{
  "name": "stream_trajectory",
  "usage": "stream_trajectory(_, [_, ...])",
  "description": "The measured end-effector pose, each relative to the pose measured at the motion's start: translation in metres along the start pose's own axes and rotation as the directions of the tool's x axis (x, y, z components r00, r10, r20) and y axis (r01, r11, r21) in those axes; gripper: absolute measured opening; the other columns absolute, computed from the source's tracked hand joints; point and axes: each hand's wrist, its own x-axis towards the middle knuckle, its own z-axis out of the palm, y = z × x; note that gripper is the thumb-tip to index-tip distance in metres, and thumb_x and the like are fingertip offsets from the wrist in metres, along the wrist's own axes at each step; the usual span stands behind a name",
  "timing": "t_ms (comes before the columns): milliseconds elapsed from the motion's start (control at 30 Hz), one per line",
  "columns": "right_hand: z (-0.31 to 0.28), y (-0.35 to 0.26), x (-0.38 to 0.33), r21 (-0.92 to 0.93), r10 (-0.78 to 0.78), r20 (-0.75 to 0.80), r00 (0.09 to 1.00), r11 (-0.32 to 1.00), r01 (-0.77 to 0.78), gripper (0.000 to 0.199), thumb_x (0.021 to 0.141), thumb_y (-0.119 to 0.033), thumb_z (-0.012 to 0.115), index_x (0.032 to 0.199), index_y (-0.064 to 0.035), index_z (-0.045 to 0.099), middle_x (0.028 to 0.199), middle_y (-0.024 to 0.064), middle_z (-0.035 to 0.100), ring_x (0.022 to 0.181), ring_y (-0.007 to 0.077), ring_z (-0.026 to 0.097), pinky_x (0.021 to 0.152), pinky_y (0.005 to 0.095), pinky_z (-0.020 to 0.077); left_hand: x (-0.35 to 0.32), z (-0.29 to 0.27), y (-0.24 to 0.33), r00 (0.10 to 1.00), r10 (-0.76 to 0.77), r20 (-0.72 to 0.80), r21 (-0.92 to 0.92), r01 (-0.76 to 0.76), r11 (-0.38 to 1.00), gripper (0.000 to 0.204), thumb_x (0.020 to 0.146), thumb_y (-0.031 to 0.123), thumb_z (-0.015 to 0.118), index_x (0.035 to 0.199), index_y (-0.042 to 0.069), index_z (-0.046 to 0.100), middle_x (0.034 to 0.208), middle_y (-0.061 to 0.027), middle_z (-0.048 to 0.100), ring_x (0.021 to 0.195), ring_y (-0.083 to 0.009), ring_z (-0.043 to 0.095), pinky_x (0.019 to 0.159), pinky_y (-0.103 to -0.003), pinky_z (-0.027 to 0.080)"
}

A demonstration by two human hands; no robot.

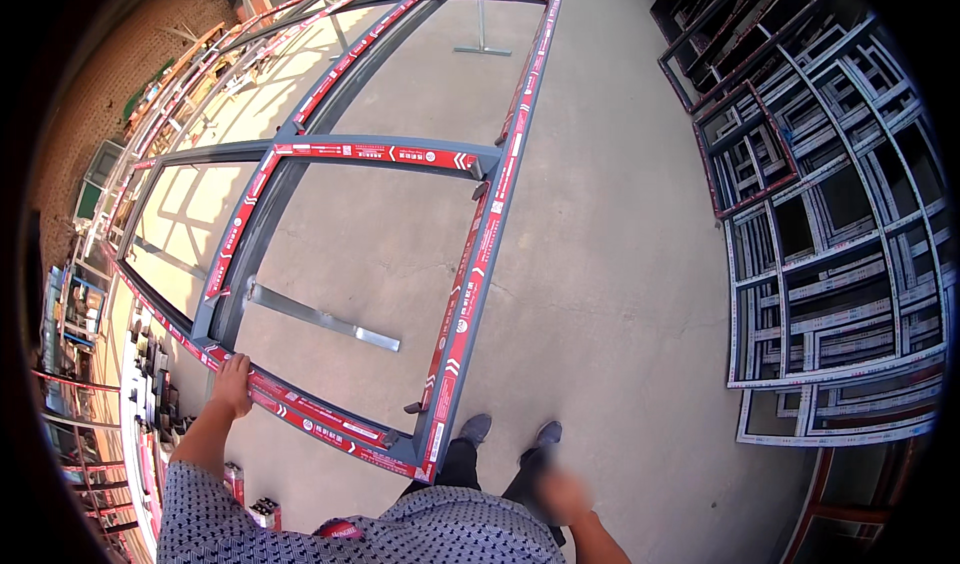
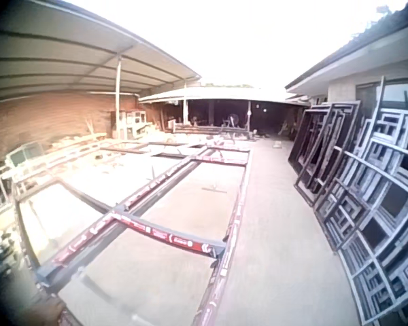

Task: The person assembles a window frame by hand, fitting metal bars into a larger frame structure. They repeatedly adjust and align the components to ensure a proper fit.

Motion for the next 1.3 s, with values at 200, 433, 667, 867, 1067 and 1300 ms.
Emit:
stream_trajectory(200, [-0.076, 0.034, 0.050, -0.040, -0.202, 0.054, 0.978, 0.978, 0.204, 0.039, 0.099, -0.036, 0.061, 0.119, -0.0076, 0.080, 0.100, 0.0215, 0.081, 0.099, 0.0396, 0.079, 0.092, 0.0467, 0.0608, -0.044, -0.009, 0.088, 0.989, -0.104, -0.103, -0.093, 0.095, 0.991, 0.066, 0.088, 0.004, 0.069, 0.151, 0.007, 0.053, 0.161, -0.0156, 0.050, 0.156, -0.0351, 0.041, 0.132, -0.052, 0.029])
stream_trajectory(433, [-0.178, 0.135, 0.115, -0.093, -0.185, -0.084, 0.979, 0.980, 0.177, 0.034, 0.101, -0.030, 0.061, 0.107, -0.0032, 0.081, 0.081, 0.0162, 0.079, 0.077, 0.0292, 0.078, 0.076, 0.0406, 0.0603, -0.067, -0.031, 0.195, 0.921, -0.305, -0.242, -0.448, 0.173, 0.877, 0.043, 0.094, 0.007, 0.061, 0.136, -0.002, 0.068, 0.133, -0.0244, 0.071, 0.127, -0.0432, 0.066, 0.116, -0.049, 0.049])
stream_trajectory(667, [-0.222, 0.189, 0.155, -0.102, -0.106, 0.019, 0.994, 0.989, 0.108, 0.034, 0.099, -0.032, 0.062, 0.107, -0.0044, 0.080, 0.087, 0.0158, 0.079, 0.080, 0.0300, 0.076, 0.076, 0.0427, 0.0599, -0.039, -0.080, 0.322, 0.937, -0.334, -0.104, -0.745, 0.149, 0.650, 0.054, 0.106, 0.034, 0.060, 0.144, -0.004, 0.063, 0.140, -0.0286, 0.069, 0.129, -0.0419, 0.068, 0.113, -0.045, 0.053])
stream_trajectory(867, [-0.209, 0.221, 0.239, -0.124, -0.190, 0.204, 0.960, 0.968, 0.218, 0.038, 0.105, -0.037, 0.063, 0.130, -0.0100, 0.075, 0.135, 0.0145, 0.074, 0.121, 0.0325, 0.072, 0.105, 0.0499, 0.0545, 0.068, -0.124, 0.399, 0.984, -0.179, 0.012, -0.859, 0.101, 0.502, 0.060, 0.111, 0.041, 0.058, 0.148, -0.006, 0.060, 0.141, -0.0274, 0.070, 0.133, -0.0369, 0.068, 0.114, -0.044, 0.051])
stream_trajectory(1067, [-0.280, 0.153, 0.285, 0.140, -0.120, 0.035, 0.992, 0.984, 0.114, 0.034, 0.103, -0.028, 0.064, 0.122, -0.0030, 0.077, 0.102, 0.0123, 0.079, 0.089, 0.0232, 0.074, 0.085, 0.0415, 0.0587, 0.229, -0.159, 0.446, 0.984, -0.177, 0.010, -0.974, 0.050, 0.221, 0.064, 0.113, 0.050, 0.057, 0.145, -0.005, 0.062, 0.129, -0.0194, 0.073, 0.127, -0.0278, 0.069, 0.106, -0.039, 0.054])
stream_trajectory(1300, [-0.389, 0.033, 0.326, 0.618, 0.181, -0.032, 0.983, 0.777, -0.122, 0.028, 0.105, -0.020, 0.061, 0.112, 0.0045, 0.074, 0.087, 0.0087, 0.073, 0.070, 0.0146, 0.067, 0.063, 0.0273, 0.0528, 0.354, -0.236, 0.500, 0.928, -0.261, 0.267, -0.937, 0.187, -0.294, 0.070, 0.107, 0.060, 0.065, 0.135, -0.003, 0.065, 0.105, -0.0087, 0.070, 0.099, -0.0214, 0.070, 0.090, -0.035, 0.054])
